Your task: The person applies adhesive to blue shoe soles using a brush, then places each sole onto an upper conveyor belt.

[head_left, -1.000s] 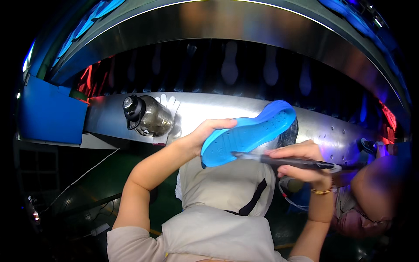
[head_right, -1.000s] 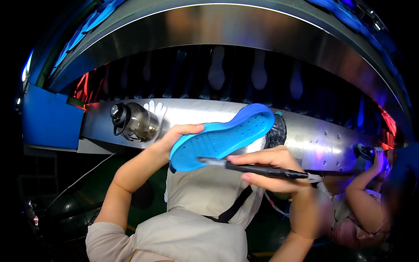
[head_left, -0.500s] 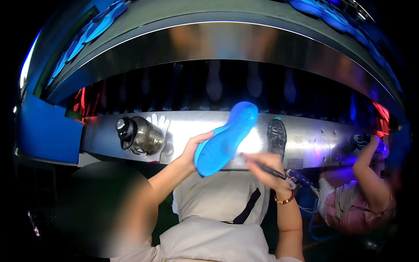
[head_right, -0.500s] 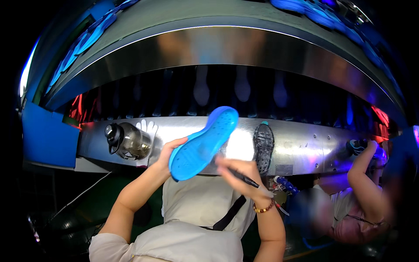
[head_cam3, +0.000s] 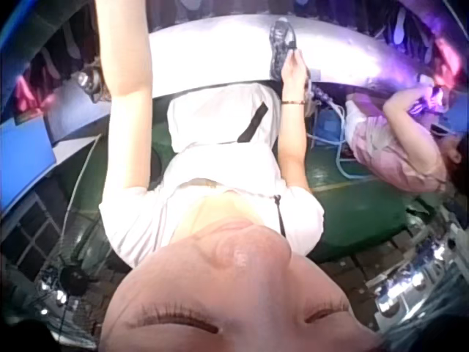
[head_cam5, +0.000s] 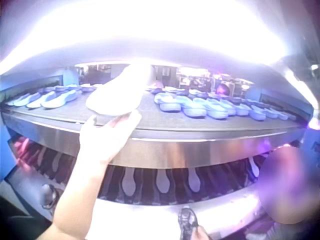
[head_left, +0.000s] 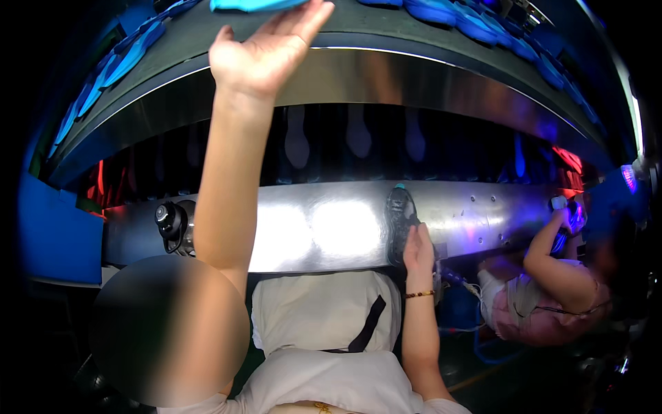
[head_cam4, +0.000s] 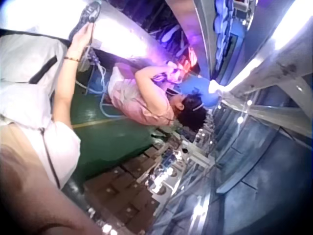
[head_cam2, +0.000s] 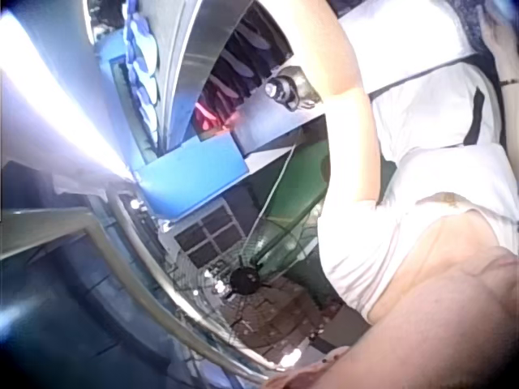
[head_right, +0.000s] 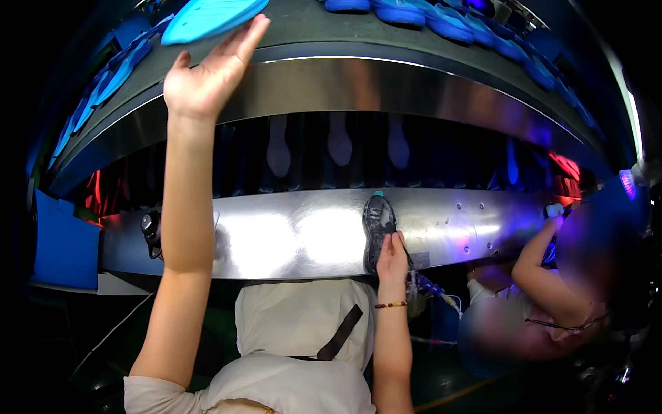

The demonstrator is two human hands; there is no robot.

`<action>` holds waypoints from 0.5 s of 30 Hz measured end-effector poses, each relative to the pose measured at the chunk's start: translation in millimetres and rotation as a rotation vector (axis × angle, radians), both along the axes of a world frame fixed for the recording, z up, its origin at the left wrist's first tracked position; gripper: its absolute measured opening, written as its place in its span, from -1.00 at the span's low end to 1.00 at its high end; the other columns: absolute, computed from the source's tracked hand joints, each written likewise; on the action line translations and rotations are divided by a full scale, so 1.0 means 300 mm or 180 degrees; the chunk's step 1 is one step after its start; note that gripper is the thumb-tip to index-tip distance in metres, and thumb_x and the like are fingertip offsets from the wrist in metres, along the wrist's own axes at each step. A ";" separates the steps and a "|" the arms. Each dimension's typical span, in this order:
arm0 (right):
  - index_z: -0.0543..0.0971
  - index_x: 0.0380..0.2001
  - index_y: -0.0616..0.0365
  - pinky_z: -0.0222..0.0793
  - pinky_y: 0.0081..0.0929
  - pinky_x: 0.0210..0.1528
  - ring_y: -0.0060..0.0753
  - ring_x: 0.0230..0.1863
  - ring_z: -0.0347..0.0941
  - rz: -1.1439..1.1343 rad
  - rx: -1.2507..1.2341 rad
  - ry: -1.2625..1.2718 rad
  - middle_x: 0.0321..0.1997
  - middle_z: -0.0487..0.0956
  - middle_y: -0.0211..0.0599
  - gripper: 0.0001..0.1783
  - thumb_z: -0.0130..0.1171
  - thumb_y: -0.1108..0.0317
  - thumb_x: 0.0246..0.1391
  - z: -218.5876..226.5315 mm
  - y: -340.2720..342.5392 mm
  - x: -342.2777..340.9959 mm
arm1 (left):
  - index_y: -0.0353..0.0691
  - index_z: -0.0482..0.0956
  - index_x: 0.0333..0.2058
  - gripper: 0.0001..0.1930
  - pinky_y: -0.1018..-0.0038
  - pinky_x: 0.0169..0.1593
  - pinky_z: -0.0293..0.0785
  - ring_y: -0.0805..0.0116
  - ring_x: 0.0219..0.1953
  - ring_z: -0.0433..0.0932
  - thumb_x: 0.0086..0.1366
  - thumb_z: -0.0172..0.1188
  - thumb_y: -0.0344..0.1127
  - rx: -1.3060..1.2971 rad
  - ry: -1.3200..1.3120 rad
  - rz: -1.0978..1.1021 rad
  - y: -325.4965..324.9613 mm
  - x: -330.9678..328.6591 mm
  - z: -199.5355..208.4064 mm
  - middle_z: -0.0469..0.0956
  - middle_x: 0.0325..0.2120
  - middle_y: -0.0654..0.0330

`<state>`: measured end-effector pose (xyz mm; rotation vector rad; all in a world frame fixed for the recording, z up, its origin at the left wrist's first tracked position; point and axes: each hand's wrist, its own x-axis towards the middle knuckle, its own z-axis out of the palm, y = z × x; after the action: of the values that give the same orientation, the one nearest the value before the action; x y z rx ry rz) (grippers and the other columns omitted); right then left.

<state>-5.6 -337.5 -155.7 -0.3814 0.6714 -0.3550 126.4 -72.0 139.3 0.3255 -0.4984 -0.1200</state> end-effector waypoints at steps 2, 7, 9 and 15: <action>0.29 -0.19 0.53 0.32 -0.44 0.04 -0.24 -0.10 0.34 -0.0165 0.0677 0.0090 -0.14 0.37 -0.03 -0.61 0.01 0.37 0.03 -0.005 0.010 0.033 | -0.42 -0.05 0.14 -0.37 0.09 0.18 0.07 -0.06 0.15 0.12 0.29 -0.31 0.01 0.0536 0.0574 -0.0067 -0.078 -0.121 -0.069 0.09 0.11 -0.17; 0.22 -0.13 0.56 0.38 -0.37 -0.04 -0.10 -0.13 0.39 -0.0205 0.0890 0.0103 -0.17 0.40 0.09 -0.40 -0.25 0.06 0.14 -0.151 -0.086 -0.026 | -0.43 0.43 -0.15 -0.57 0.31 -0.05 0.39 0.22 -0.20 0.49 0.23 -0.02 -0.11 0.4393 0.0545 -0.1309 -0.041 -0.549 -0.659 0.49 -0.24 -0.03; 0.34 -0.25 0.48 0.41 -0.42 -0.08 -0.13 -0.17 0.41 -0.0027 0.0966 0.0118 -0.22 0.43 0.05 -0.40 -0.18 -0.02 0.12 -0.175 -0.001 -0.009 | -0.34 0.49 -0.20 -0.74 0.48 -0.14 0.37 0.17 -0.21 0.51 0.20 -0.08 -0.36 0.5938 -0.0268 -0.0400 0.062 -0.676 -0.838 0.52 -0.30 -0.04; 0.33 -0.23 0.40 0.46 -0.69 -0.33 -0.34 -0.31 0.42 0.0023 0.1647 0.0424 -0.25 0.43 -0.06 -0.38 -0.23 -0.10 0.11 -0.112 -0.007 -0.028 | -0.16 0.31 0.02 -0.58 0.28 0.18 0.02 0.08 0.11 0.17 0.25 -0.18 -0.10 0.7028 -0.1263 -0.0574 0.185 -0.807 -1.102 0.26 0.04 0.05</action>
<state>-14.0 -339.7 -189.3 0.0867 0.8623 -0.1392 -115.7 -16.5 -191.3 2.4964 -0.5977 -0.7890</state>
